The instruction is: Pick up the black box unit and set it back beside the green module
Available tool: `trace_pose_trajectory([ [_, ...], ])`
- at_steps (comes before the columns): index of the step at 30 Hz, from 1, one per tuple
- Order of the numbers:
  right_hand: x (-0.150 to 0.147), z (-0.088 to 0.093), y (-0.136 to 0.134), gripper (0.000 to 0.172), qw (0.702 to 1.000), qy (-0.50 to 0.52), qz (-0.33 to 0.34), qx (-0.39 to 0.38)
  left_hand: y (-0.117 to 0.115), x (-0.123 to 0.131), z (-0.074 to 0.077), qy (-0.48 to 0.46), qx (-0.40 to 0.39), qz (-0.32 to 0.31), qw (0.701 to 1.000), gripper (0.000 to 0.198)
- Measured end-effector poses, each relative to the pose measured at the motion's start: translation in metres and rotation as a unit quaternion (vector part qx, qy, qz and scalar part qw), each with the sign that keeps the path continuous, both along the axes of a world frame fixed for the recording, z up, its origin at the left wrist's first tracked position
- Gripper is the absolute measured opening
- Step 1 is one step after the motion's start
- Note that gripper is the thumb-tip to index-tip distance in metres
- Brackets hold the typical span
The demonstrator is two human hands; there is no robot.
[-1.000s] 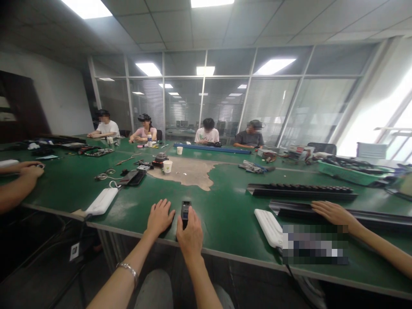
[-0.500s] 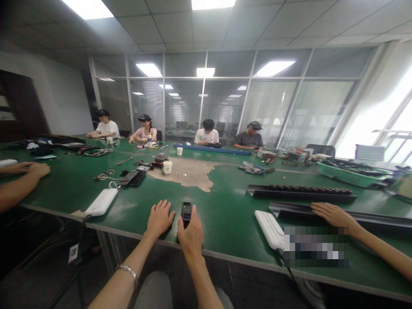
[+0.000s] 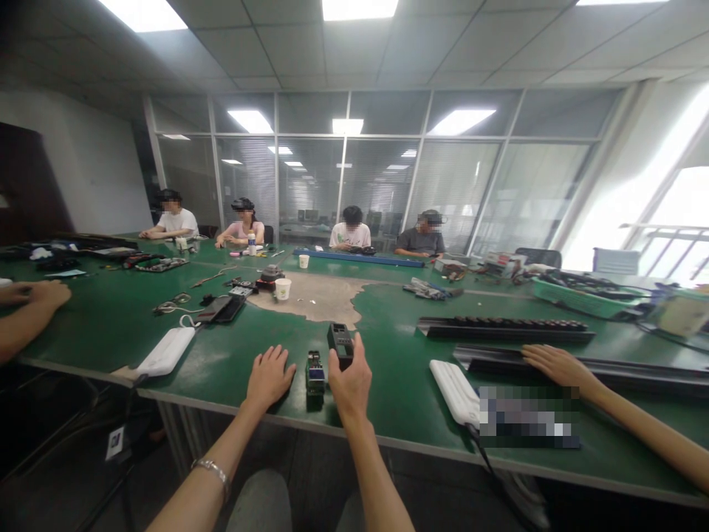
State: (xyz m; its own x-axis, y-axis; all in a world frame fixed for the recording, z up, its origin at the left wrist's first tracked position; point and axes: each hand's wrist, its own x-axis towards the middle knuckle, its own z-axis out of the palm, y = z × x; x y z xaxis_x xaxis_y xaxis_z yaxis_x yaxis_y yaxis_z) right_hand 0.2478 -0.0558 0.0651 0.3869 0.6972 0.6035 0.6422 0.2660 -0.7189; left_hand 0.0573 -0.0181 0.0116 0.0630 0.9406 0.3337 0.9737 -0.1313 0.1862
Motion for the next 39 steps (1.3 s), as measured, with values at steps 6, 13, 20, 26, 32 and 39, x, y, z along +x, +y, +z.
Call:
trace_pose_trajectory([
  [6, 0.024, -0.03, 0.003, 0.078, 0.998, -0.005, -0.016, -0.058, 0.0, 0.001, -0.001, 0.015, 0.008, 0.004, 1.0, 0.051],
  [13, 0.024, -0.058, 0.007, 0.076, 0.995, -0.037, -0.019, -0.09, 0.002, 0.0, -0.003, 0.019, 0.01, 0.0, 1.0, 0.053],
  [20, 0.026, -0.069, 0.009, 0.078, 0.995, -0.09, -0.036, -0.035, 0.002, 0.0, -0.002, 0.017, 0.002, 0.001, 1.0, 0.054],
  [26, 0.028, -0.069, 0.007, 0.079, 0.996, -0.081, -0.03, -0.04, 0.002, 0.0, -0.003, 0.016, 0.001, 0.002, 1.0, 0.054],
  [32, 0.025, -0.068, 0.001, 0.073, 0.992, -0.082, -0.019, -0.091, 0.002, 0.0, -0.005, 0.014, 0.008, 0.003, 1.0, 0.053],
  [39, 0.024, -0.042, 0.0, 0.074, 0.991, 0.001, -0.008, -0.131, 0.002, 0.0, -0.004, 0.014, 0.006, 0.003, 1.0, 0.052],
])
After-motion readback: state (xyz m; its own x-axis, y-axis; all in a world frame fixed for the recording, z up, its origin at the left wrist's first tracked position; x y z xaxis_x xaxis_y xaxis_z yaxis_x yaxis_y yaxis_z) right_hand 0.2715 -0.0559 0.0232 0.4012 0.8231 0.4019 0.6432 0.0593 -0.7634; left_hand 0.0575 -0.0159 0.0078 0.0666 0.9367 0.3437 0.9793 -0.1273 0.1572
